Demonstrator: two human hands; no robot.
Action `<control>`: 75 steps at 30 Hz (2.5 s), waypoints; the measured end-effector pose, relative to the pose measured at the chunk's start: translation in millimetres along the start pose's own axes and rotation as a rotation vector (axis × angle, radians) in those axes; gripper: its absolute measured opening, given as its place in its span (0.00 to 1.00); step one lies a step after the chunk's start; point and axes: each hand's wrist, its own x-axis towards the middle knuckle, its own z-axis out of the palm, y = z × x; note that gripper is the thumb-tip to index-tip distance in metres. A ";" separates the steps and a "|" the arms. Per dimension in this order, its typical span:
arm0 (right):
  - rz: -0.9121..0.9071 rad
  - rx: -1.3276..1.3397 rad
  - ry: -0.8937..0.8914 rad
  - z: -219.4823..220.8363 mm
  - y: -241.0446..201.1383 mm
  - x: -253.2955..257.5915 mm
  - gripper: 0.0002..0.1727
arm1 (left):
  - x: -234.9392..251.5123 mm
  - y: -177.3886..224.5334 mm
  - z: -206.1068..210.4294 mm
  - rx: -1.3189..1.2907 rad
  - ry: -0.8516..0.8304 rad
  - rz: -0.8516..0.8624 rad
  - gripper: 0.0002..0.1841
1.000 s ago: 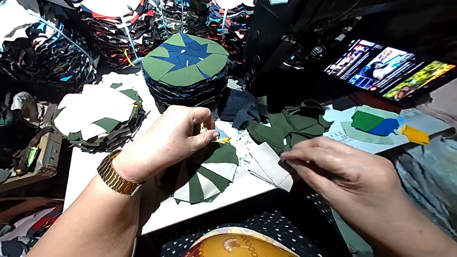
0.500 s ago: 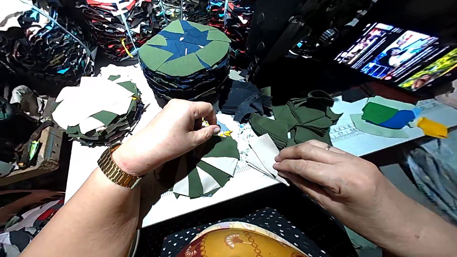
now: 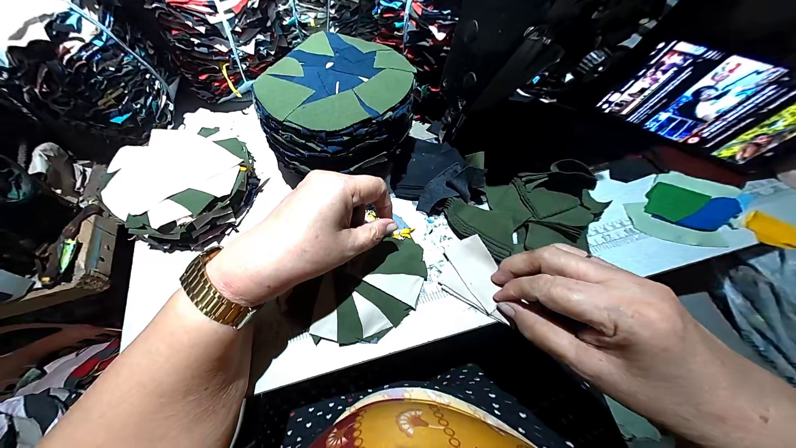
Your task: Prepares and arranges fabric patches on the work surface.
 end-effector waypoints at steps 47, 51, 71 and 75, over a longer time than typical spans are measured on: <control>0.198 0.077 0.231 -11.7 -13.6 43.3 0.12 | 2.2 31.2 16.5 -0.232 0.087 0.083 0.17; 0.191 0.261 0.227 -14.6 -8.1 45.9 0.11 | 1.9 30.6 16.3 -0.220 0.069 0.074 0.17; 0.074 0.275 0.340 -18.7 -11.0 66.0 0.11 | 4.2 23.6 11.6 -0.425 0.111 0.044 0.21; 0.037 0.443 0.351 -18.2 -16.9 71.5 0.10 | 3.8 24.3 9.4 -0.531 0.049 0.060 0.15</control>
